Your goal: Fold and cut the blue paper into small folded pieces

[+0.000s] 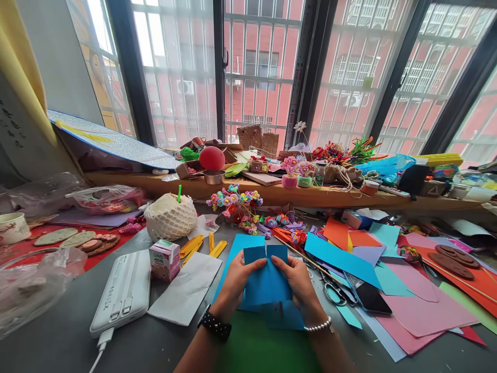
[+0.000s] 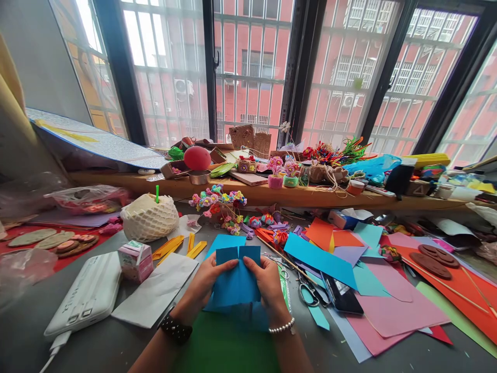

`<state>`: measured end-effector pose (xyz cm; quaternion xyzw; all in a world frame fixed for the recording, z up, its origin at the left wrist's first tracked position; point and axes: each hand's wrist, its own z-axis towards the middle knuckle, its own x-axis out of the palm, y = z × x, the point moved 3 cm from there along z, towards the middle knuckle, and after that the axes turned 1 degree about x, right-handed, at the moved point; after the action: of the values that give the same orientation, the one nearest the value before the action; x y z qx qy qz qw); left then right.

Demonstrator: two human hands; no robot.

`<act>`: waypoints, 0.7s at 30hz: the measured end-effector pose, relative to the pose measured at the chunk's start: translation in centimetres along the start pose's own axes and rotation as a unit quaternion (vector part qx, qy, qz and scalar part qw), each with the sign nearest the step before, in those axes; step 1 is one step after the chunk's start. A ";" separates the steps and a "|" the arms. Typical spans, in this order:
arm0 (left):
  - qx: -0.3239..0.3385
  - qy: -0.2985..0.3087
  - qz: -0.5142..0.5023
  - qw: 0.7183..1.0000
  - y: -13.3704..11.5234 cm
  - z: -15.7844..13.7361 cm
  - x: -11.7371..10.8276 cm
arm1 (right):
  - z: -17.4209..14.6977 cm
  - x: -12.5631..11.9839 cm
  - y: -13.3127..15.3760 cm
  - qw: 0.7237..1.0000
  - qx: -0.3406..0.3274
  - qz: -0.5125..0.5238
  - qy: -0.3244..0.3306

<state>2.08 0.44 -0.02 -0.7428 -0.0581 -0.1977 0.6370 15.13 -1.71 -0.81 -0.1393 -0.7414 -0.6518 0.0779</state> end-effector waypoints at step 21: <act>0.082 -0.158 0.141 0.974 -2.3 1.4 -4.0 | -2.2 -2.9 5.5 0.888 -0.347 -0.138 -0.270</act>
<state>-2.11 2.87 0.49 -0.7105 -0.0689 0.0196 0.7000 19.46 -3.59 3.86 -0.2247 -0.4724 -0.8088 -0.2689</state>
